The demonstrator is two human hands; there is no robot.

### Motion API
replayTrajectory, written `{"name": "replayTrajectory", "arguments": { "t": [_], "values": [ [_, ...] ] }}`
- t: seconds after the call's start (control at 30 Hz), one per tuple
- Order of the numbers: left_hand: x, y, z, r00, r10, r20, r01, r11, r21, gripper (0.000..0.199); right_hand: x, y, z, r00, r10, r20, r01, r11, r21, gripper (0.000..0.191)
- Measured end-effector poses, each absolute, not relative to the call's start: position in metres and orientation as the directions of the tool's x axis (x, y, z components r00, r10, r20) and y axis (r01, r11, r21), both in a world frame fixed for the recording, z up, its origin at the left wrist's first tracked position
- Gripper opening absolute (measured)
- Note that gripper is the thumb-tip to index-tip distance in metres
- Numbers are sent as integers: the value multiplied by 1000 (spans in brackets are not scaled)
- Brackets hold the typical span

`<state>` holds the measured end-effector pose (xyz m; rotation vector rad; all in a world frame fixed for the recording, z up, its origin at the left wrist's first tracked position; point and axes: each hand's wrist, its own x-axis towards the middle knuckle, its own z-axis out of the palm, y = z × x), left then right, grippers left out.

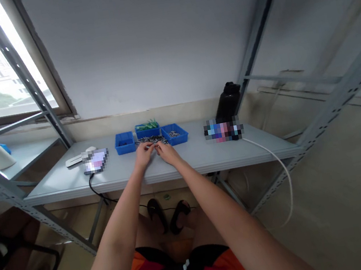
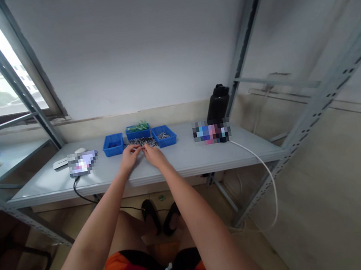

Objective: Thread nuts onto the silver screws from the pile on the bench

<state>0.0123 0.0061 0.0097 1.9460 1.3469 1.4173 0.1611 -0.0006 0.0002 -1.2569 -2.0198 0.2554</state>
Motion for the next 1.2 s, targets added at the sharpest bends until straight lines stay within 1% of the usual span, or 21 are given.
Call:
{"name": "replayTrajectory", "arguments": {
  "t": [0.2, 0.37, 0.43, 0.57, 0.87, 1.07, 1.2],
  "values": [
    [13, 10, 6, 70, 868, 492, 458, -466, 757, 15, 161, 1, -1, -259, 852, 455, 702, 490, -517, 21],
    [11, 13, 3, 20, 855, 519, 490, -461, 740, 13, 162, 1, 0, -206, 860, 467, 650, 477, -591, 20],
    [11, 13, 1, 28, 853, 522, 495, -466, 734, 12, 163, 1, 0, -174, 854, 490, 631, 479, -610, 22],
    [11, 13, 0, 75, 876, 477, 529, -440, 725, 13, 163, 0, 0, -134, 844, 520, 619, 481, -621, 24],
    [11, 11, 4, 116, 859, 498, 562, -470, 680, 15, 163, 0, 3, -101, 861, 498, 598, 453, -662, 22],
    [13, 11, 3, 171, 857, 487, 606, -481, 634, 17, 164, 3, 0, -106, 851, 514, 588, 470, -658, 22],
    [14, 11, 2, 136, 860, 491, 591, -469, 657, 16, 165, 7, -4, -81, 853, 516, 562, 466, -683, 21]
  ]
}}
